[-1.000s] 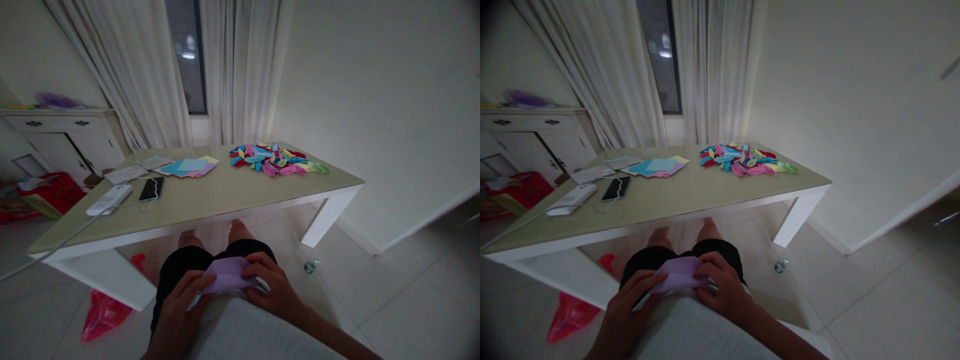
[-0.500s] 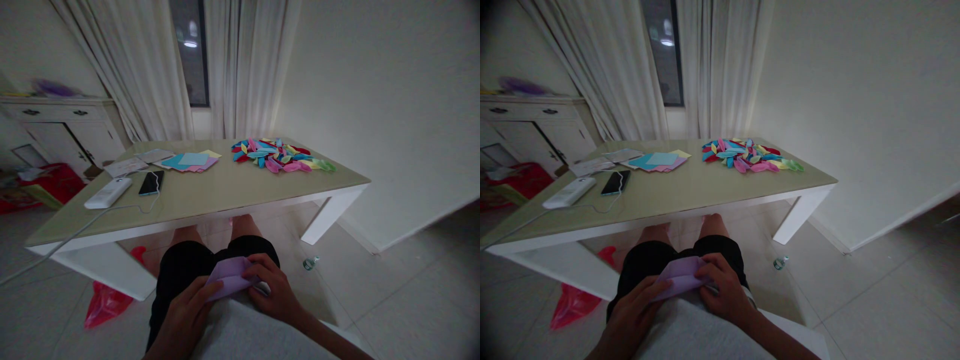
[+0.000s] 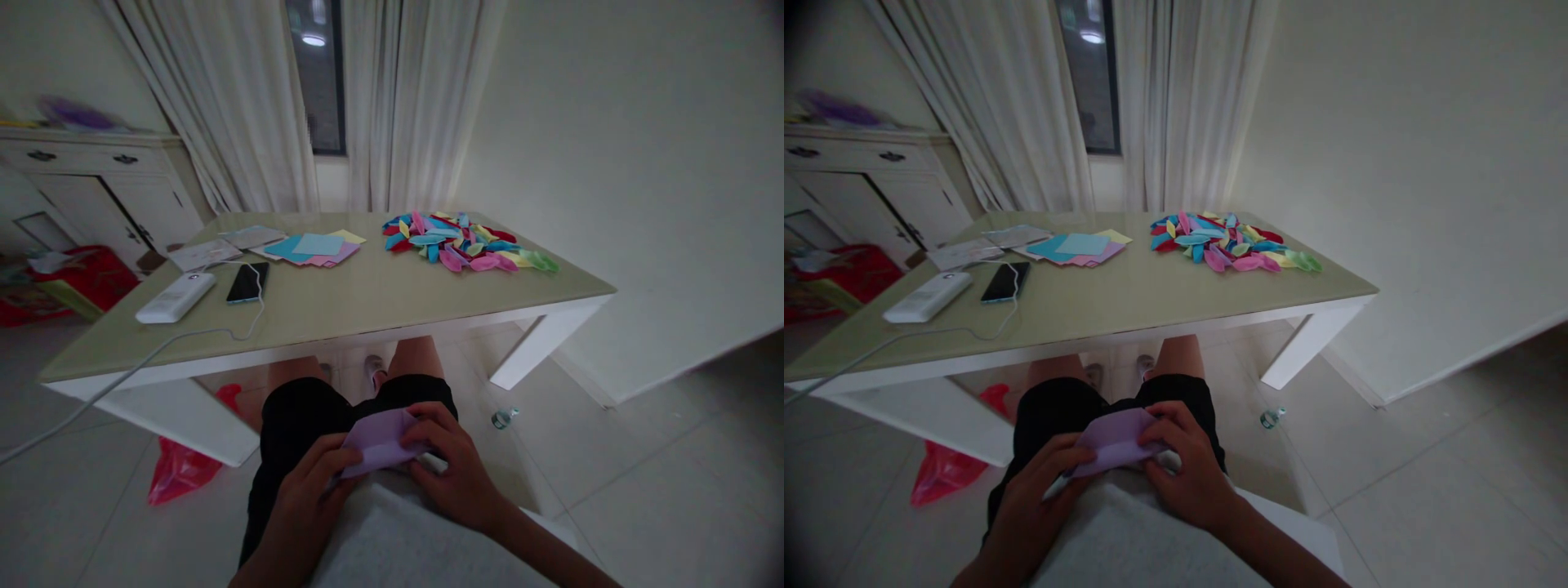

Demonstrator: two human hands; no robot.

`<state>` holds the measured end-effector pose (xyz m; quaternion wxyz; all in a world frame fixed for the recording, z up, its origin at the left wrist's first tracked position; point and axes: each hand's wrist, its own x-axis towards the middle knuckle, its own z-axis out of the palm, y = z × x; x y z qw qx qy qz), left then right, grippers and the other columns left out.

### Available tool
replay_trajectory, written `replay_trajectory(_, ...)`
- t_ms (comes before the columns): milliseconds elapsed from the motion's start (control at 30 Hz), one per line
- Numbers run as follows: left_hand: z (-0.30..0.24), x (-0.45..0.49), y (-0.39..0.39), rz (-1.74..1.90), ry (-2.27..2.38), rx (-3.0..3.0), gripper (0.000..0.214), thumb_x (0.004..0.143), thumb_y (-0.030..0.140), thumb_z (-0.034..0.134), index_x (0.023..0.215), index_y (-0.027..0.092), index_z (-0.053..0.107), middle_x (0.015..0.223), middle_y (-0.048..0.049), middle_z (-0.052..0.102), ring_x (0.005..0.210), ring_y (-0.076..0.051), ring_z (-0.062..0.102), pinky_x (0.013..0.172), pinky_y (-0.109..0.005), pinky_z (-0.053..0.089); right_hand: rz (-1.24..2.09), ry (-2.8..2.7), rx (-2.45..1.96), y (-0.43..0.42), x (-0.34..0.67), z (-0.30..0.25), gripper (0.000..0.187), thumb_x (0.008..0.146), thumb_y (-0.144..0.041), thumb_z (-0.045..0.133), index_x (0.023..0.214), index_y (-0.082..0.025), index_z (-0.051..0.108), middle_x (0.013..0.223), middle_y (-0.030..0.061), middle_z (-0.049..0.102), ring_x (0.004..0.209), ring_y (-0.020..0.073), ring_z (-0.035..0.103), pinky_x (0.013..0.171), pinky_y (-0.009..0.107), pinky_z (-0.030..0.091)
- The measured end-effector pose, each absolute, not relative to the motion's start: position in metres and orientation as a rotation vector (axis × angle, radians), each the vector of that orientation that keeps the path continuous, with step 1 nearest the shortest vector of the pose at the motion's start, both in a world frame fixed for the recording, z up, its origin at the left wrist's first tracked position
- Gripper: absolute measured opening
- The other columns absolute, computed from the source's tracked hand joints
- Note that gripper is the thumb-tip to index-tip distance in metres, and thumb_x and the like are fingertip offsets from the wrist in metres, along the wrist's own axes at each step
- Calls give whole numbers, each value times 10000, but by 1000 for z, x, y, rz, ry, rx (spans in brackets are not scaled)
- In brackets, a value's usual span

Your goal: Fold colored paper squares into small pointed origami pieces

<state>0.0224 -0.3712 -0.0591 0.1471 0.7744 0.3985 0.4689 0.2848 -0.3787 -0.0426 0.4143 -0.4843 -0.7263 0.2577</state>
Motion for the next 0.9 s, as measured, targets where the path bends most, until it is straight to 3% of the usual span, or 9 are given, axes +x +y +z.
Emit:
replay_trajectory(200,-66,18,-366,1354,1205,2120,215,1007,205,654,1125,276,820,1163,-68,817,1019,-211,826,859,-269,685,646,-1805,-1191,-375,284,-27,303,802,-68,744,1046,-246,768,1301,111,691,1217,271,701,1050,378,578)
replay_trajectory(300,-59,19,-365,1344,1203,1944,168,975,331,764,1113,250,815,1184,-82,805,1043,-236,812,860,-294,688,661,-1795,-1136,-373,283,-19,318,860,-111,772,1146,-252,769,1320,109,691,1227,265,698,1052,372,575)
replay_trajectory(367,-48,21,-365,1297,1196,1852,312,912,431,850,1149,234,802,1200,-90,798,1061,-253,800,894,-317,684,663,-1802,-1121,-370,283,-15,315,900,-138,786,1188,-266,771,1343,104,684,1240,258,690,1062,376,572)
replay_trajectory(533,-25,30,-365,1246,1206,1772,283,1077,419,617,1190,216,779,1133,-91,803,1016,-222,787,879,-310,672,630,-1878,-1074,-365,286,-9,276,915,-235,865,1182,-272,806,1353,112,669,1246,270,683,1057,408,583)
replay_trajectory(733,-23,34,-367,1206,1198,1672,323,1058,380,669,1350,246,702,1110,-59,791,903,-182,790,798,-270,673,624,-1887,-1043,-367,288,-1,224,914,-191,850,1122,-267,818,1283,99,680,1198,253,688,1023,385,591)
replay_trajectory(900,-17,27,-365,1216,1087,1819,171,1009,321,743,1168,261,760,1067,-28,780,951,-170,787,843,-241,665,582,-1898,-1022,-368,289,2,232,917,-214,851,1139,-247,791,1273,100,683,1142,238,702,983,359,597)
